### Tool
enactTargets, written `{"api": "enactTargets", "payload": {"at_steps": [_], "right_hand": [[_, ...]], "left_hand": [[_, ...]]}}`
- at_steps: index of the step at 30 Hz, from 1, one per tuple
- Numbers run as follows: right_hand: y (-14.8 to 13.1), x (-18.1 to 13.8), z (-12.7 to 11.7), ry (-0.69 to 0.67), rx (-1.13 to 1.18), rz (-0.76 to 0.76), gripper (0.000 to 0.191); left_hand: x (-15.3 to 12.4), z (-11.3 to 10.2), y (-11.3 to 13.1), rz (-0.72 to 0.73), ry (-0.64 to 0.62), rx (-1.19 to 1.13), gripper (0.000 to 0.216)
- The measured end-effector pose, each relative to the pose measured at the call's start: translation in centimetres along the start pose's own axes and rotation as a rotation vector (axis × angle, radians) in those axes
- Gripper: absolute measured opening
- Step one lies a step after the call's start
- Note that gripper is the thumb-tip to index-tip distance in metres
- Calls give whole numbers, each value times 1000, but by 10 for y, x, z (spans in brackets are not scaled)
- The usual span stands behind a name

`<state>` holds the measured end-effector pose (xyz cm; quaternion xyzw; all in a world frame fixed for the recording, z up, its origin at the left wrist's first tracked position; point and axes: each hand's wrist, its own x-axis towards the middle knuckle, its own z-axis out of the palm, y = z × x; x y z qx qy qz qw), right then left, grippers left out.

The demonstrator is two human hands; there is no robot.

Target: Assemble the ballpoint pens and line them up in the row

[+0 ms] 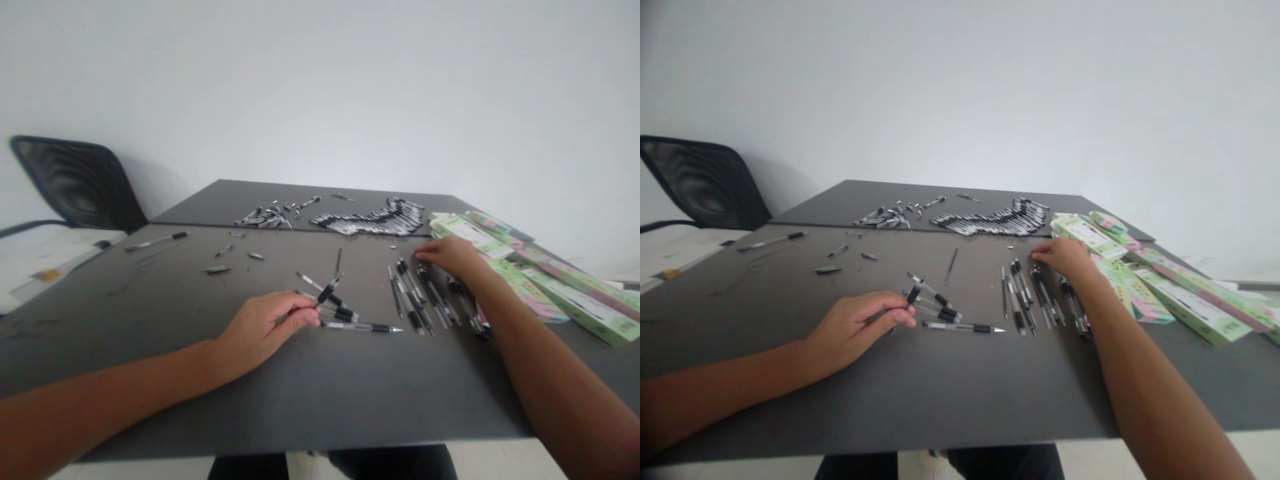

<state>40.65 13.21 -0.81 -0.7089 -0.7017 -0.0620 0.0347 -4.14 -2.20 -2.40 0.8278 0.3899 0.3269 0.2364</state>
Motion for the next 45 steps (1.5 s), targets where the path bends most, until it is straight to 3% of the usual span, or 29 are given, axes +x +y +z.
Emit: {"api": "enactTargets", "payload": {"at_steps": [16, 25, 29, 32, 34, 38, 45], "right_hand": [[15, 1, -3, -18, -29, 81, 35], [-11, -10, -19, 118, 24, 64, 36], [-42, -23, -43, 247, 299, 7, 33], [-77, -42, -59, 324, 538, -134, 32], [-103, -59, -64, 347, 822, -264, 35], [-149, -91, -64, 134, 1378, -298, 27], [-178, -121, -66, -275, 1810, 33, 27]], "left_hand": [[2, -2, 2, 11, -6, 21, 24], [1, -2, 1, 13, -7, 1, 23], [2, -1, 4, 14, -2, -28, 22], [3, -1, 6, 25, 1, -43, 21], [3, -1, 6, 37, 2, -49, 21], [3, -1, 5, 43, -14, -59, 21], [2, 0, 3, 48, -35, -59, 19]]}}
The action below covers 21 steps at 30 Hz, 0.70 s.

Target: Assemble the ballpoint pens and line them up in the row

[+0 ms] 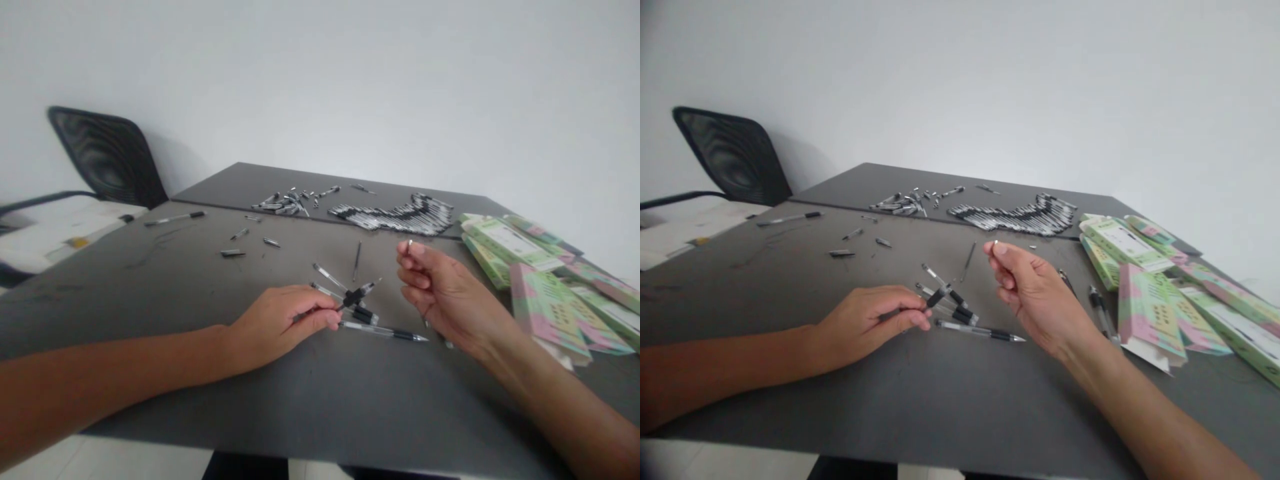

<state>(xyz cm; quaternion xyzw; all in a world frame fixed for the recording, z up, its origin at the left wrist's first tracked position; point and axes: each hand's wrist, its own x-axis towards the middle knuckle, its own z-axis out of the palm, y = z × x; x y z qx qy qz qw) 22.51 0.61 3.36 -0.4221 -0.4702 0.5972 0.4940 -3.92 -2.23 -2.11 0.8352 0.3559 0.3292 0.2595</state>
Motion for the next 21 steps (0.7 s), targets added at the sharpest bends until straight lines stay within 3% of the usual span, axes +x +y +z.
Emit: {"api": "enactTargets", "payload": {"at_steps": [8, 17, 21], "right_hand": [[-2, -11, 8, -65, 365, 280, 24], [5, -12, 9, -215, 493, 418, 23], [7, -14, 7, -202, 470, 405, 16]], "left_hand": [[0, -1, 2, 44, 12, 63, 14], [0, 0, 0, 59, -1, 104, 14], [0, 0, -2, 77, 6, 101, 13]]}}
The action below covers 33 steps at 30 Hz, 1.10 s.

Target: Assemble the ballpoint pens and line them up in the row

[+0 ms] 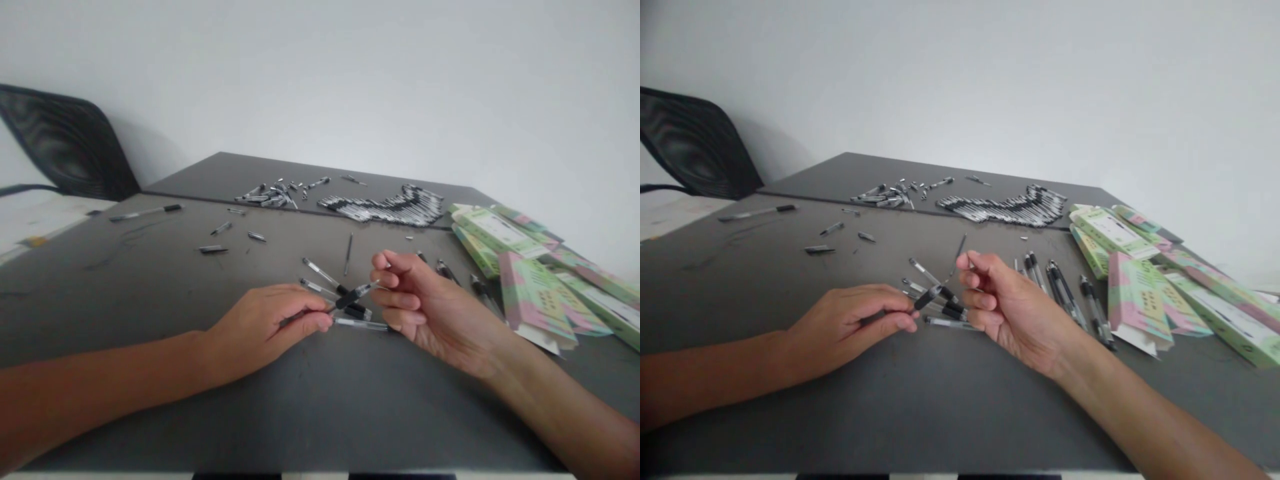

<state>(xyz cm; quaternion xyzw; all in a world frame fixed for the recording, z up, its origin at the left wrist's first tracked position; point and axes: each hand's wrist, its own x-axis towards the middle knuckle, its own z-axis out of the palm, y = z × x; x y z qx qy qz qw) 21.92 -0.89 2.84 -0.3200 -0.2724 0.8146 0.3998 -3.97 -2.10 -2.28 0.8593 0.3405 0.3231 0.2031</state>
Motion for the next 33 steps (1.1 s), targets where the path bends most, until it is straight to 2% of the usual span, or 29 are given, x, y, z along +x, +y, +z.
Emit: {"api": "enactTargets", "payload": {"at_steps": [5, 11, 18, 25, 33], "right_hand": [[3, 0, -3, 20, -37, 16, 29], [2, 1, -6, 1, -33, 9, 30], [4, 0, -5, -23, -98, -51, 25], [11, -1, -1, -7, -292, -232, 20], [19, -2, -11, 83, -599, -391, 29]], "left_hand": [[-1, 1, -2, 22, 5, -42, 12], [0, -2, 3, -14, -18, -17, 11], [0, -1, 3, 15, -18, 0, 10], [-3, 1, 2, -11, 22, -31, 8], [-1, -2, 5, -3, 16, -29, 8]]}}
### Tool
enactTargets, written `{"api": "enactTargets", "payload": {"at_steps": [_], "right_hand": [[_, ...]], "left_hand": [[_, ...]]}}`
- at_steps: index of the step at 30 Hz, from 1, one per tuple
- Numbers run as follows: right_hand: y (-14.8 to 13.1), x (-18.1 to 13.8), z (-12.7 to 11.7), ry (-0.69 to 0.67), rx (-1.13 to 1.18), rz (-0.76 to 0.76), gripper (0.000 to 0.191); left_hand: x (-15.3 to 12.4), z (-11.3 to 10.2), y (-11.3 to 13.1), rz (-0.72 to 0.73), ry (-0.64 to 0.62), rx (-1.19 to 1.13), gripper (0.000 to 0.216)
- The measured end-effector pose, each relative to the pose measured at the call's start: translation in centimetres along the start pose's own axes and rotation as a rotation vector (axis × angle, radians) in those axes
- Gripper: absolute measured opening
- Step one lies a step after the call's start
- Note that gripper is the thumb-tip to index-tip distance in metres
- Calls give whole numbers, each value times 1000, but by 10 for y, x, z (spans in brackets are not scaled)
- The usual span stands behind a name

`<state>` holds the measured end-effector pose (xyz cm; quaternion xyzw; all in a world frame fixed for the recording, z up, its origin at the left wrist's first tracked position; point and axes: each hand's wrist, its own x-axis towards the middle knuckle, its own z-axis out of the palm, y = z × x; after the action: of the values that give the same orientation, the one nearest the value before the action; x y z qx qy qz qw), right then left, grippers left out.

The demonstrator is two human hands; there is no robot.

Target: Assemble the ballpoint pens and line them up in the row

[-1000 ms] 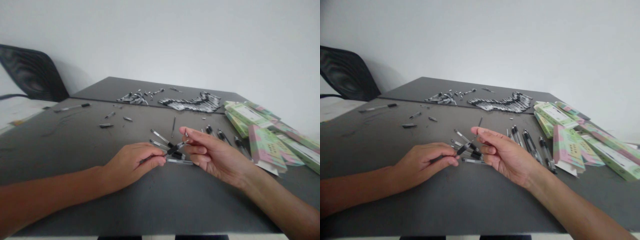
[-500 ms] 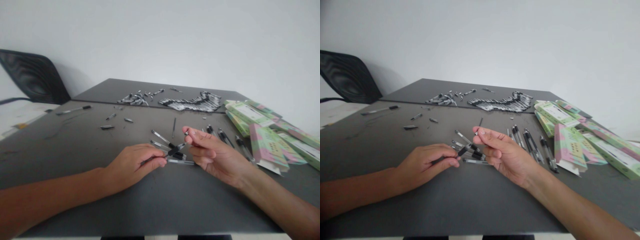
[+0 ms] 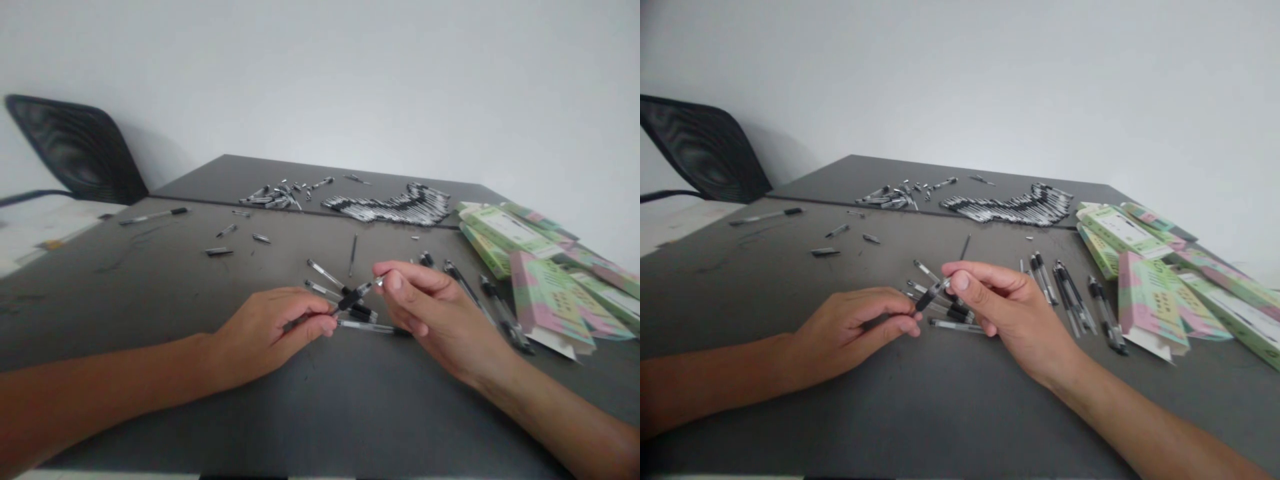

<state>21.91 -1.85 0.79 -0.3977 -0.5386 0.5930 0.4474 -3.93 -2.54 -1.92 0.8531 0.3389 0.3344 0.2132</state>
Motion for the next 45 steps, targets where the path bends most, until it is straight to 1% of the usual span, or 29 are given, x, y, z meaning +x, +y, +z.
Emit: {"api": "enactTargets", "payload": {"at_steps": [7, 13, 21, 24, 30, 40, 45], "right_hand": [[0, 0, -3, 57, -74, -80, 25], [2, -1, -7, 29, -195, -158, 23], [-2, 0, -7, 71, -226, -193, 20], [-5, -1, -5, 54, -253, -217, 20], [-11, -1, -1, -4, -329, -272, 13], [-12, -1, -3, 69, -473, -400, 11], [-13, -1, 0, 77, -495, -404, 9]], "left_hand": [[1, -1, 1, 22, -12, 17, 7], [1, -1, 2, 43, -5, 28, 7], [1, -1, 4, 7, -22, 21, 7], [1, -2, 3, -1, -29, 13, 8], [1, -2, 3, -15, -45, 15, 10], [1, -2, 4, -21, -41, 1, 12], [2, -2, 4, -21, -54, 13, 12]]}}
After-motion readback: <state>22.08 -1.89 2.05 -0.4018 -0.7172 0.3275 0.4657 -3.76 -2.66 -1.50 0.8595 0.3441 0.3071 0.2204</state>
